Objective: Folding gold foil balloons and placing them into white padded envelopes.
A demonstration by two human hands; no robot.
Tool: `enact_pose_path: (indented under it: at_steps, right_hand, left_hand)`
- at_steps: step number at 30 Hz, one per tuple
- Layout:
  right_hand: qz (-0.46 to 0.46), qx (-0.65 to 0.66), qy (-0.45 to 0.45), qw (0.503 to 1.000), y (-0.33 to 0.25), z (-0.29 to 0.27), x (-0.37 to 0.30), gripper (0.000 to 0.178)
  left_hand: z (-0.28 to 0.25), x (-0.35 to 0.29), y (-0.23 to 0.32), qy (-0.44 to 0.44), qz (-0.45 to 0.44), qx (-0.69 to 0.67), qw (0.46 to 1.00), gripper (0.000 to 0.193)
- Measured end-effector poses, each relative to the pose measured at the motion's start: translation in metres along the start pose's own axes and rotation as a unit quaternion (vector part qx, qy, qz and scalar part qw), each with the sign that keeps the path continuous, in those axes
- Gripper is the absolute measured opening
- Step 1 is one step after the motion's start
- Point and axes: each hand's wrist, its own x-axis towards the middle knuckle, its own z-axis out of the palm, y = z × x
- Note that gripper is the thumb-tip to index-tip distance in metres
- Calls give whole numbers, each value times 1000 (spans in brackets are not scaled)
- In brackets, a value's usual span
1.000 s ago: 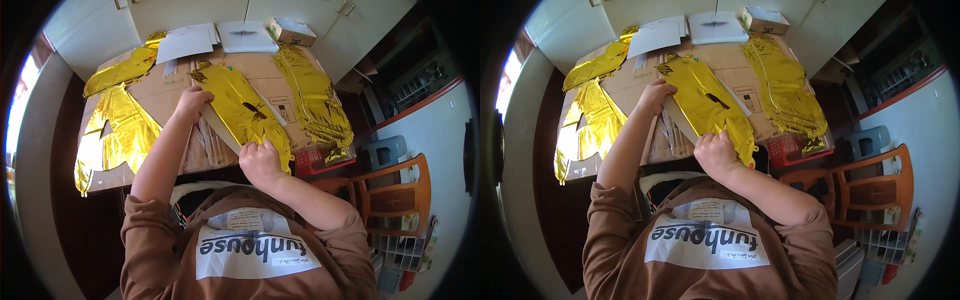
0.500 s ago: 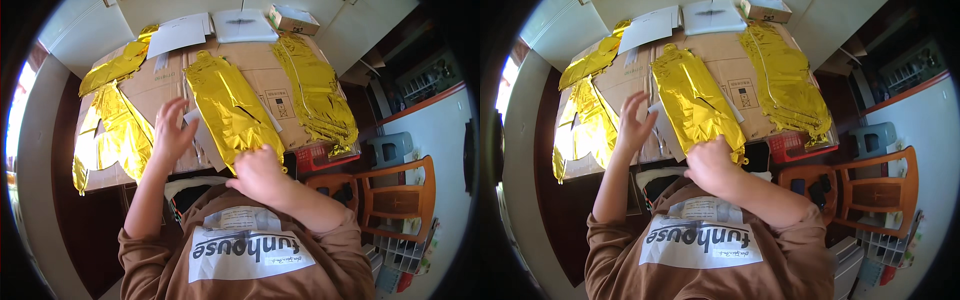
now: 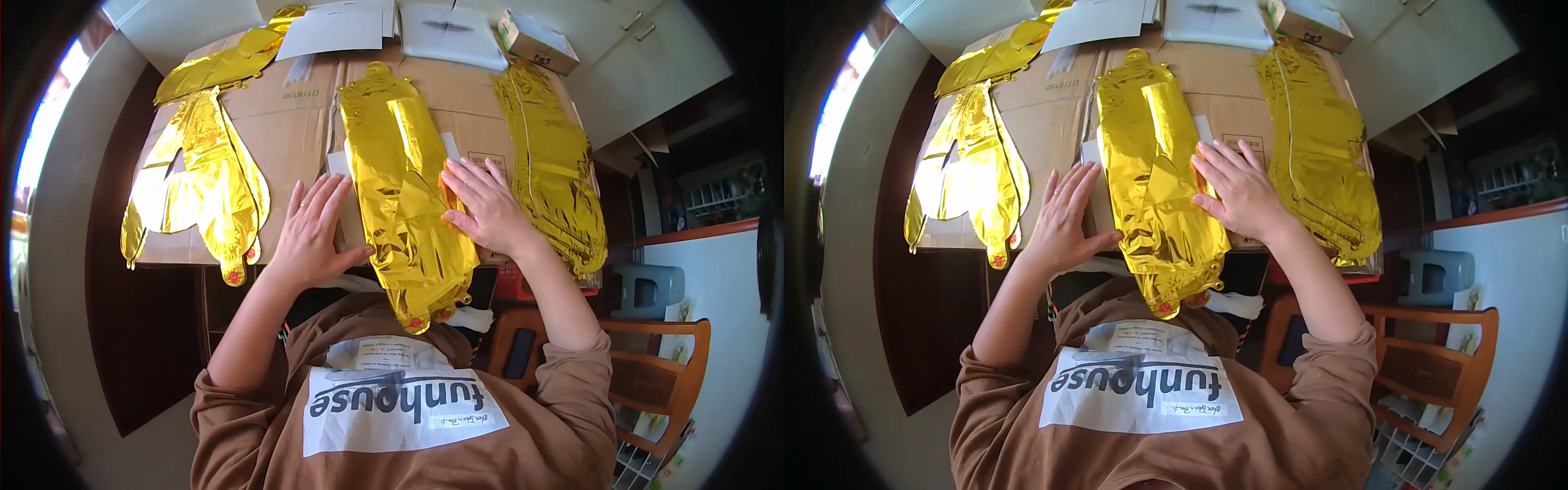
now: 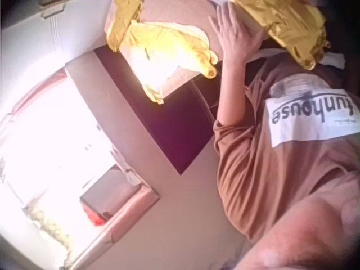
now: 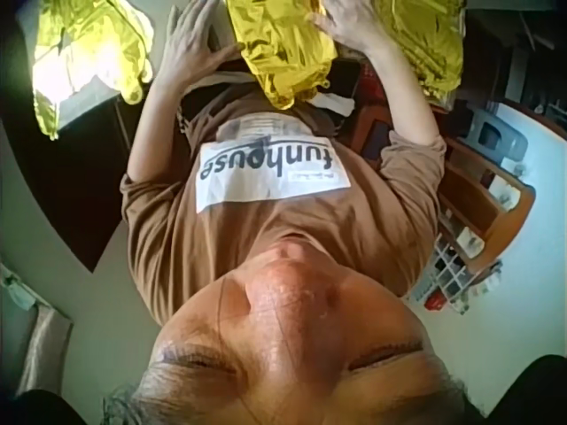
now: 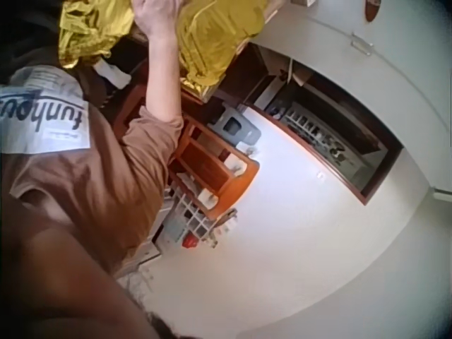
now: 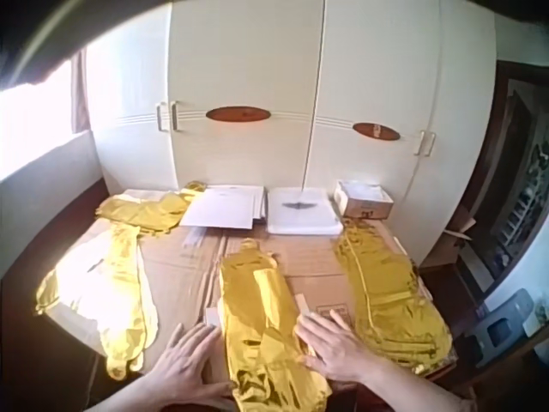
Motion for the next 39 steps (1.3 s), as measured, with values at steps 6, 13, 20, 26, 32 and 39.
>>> enact_pose_path:
  at_steps: [6, 13, 20, 26, 32, 39]
  right_hand:
    - [82, -27, 31, 996, -28, 2, -30, 62]
    - [94, -28, 71, 993, -30, 5, -34, 60]
    - [89, -13, 76, 993, -28, 5, -32, 60]
    - [97, 72, 99, 988, -20, 3, -38, 60]
    - [99, 80, 62, 990, -21, -10, -43, 66]
    - [92, 34, 38, 994, -25, -9, -41, 70]
  left_hand:
    - [-6, 30, -18, -33, 82, 1, 996, 95]
    - [-8, 58, -10, -14, 173, 9, 985, 88]
    - [0, 62, -27, -51, 174, 17, 983, 84]
    - [1, 59, -26, -40, 169, 19, 985, 80]
    - [0, 59, -25, -40, 163, 15, 986, 81]
    - [-4, 55, -31, -62, 150, 28, 986, 90]
